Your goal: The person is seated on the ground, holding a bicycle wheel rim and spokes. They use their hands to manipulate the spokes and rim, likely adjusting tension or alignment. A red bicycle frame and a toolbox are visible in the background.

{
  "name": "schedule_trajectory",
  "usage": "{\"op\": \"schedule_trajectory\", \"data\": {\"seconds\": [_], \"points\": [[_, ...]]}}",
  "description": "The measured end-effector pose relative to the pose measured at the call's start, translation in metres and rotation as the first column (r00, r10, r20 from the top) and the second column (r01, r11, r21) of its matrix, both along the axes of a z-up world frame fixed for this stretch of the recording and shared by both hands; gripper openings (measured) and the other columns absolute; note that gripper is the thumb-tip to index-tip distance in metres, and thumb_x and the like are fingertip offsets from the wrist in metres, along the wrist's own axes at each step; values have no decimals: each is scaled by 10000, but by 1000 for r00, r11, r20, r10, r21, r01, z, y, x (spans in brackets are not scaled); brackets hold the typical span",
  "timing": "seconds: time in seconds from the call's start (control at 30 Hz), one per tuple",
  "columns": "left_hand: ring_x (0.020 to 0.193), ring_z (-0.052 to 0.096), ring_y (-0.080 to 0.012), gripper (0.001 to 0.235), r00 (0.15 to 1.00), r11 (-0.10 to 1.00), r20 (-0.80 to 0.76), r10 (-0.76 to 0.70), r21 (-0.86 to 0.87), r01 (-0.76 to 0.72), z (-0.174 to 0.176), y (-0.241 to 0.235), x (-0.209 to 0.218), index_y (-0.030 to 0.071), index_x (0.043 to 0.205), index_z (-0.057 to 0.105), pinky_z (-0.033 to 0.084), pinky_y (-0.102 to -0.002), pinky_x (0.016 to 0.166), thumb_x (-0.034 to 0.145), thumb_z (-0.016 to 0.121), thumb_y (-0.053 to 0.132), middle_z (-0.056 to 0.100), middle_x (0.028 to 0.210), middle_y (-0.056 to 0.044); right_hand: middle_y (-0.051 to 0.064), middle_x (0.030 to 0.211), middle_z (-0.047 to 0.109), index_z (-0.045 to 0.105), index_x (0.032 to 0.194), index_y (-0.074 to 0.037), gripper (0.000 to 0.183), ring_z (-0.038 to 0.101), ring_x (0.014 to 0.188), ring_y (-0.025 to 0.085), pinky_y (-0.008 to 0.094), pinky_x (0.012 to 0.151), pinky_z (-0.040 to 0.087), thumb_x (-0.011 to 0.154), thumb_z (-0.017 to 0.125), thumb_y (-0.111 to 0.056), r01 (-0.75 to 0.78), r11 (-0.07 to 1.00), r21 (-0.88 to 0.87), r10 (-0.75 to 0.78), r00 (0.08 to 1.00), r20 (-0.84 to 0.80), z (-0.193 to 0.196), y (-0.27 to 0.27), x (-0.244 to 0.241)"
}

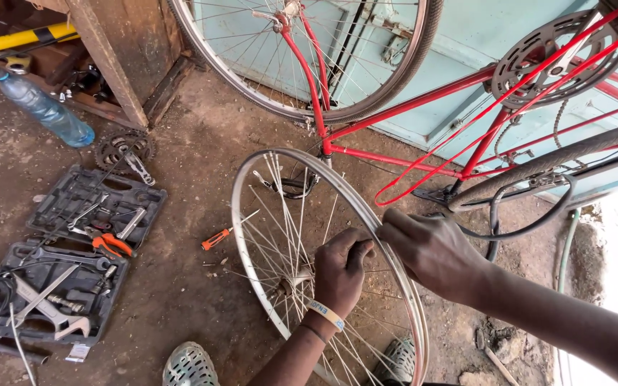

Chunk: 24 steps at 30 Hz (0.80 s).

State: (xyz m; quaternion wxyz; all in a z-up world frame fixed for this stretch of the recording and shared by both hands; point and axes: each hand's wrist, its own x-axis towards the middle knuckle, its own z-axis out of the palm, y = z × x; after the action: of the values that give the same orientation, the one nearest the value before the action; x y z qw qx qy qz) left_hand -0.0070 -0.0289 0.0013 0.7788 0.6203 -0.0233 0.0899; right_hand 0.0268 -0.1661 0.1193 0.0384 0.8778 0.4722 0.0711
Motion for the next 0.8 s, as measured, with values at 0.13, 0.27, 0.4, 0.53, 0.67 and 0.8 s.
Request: {"op": "schedule_trajectory", "data": {"seconds": [0.13, 0.27, 0.4, 0.53, 0.67, 0.8], "points": [[749, 711, -202, 137, 996, 996, 21, 88, 0, -88, 1, -6, 2, 76, 899, 729, 558, -337, 727, 986, 625, 53, 707, 708, -80, 59, 812, 598, 671, 904, -43, 202, 651, 459, 220, 333, 398, 542, 914, 499, 62, 136, 988, 68, -125, 982, -138, 13, 17, 4], [652, 580, -161, 168, 966, 971, 128, 224, 61, -233, 8, -11, 1, 85, 837, 650, 469, -306, 589, 945, 566, -11, 640, 715, -33, 66, 853, 535, 569, 955, -57, 78, 473, 441, 192, 359, 283, 364, 977, 526, 4, 94, 995, 18, -93, 995, -45, 16, 19, 7], [651, 589, -165, 162, 945, 950, 123, 303, 43, -310, 11, -17, -1, 70, 865, 679, 489, -312, 598, 932, 581, -40, 644, 715, -37, 65, 843, 494, 509, 874, -70, 124, 485, 476, 224, 394, 291, 354, 953, 513, 25, 82, 995, -60, -83, 996, -17, 19, 21, 7], [647, 570, -180, 177, 945, 952, 146, 292, 48, -301, 14, -14, -4, 86, 815, 631, 458, -325, 597, 915, 569, -46, 623, 710, -33, 73, 835, 509, 538, 922, -35, 148, 456, 419, 193, 369, 283, 365, 965, 418, 38, 113, 994, 1, -112, 989, -99, 19, 20, 3], [665, 631, -173, 155, 970, 973, 124, 207, 78, -218, 17, -6, -6, 72, 851, 663, 502, -307, 573, 939, 572, -17, 665, 733, -52, 71, 882, 596, 618, 1029, -57, 156, 495, 419, 147, 321, 272, 360, 973, 513, 44, 21, 996, 84, -17, 999, -42, 20, 12, 0], [659, 641, -173, 182, 981, 980, 126, 145, 121, -160, 19, -1, -10, 77, 800, 634, 508, -304, 579, 932, 556, -21, 662, 720, -59, 64, 892, 574, 594, 1045, -55, 404, 538, 506, 138, 317, 271, 394, 754, 495, 207, -35, 999, -4, 35, 992, 123, 10, 3, -4]]}}
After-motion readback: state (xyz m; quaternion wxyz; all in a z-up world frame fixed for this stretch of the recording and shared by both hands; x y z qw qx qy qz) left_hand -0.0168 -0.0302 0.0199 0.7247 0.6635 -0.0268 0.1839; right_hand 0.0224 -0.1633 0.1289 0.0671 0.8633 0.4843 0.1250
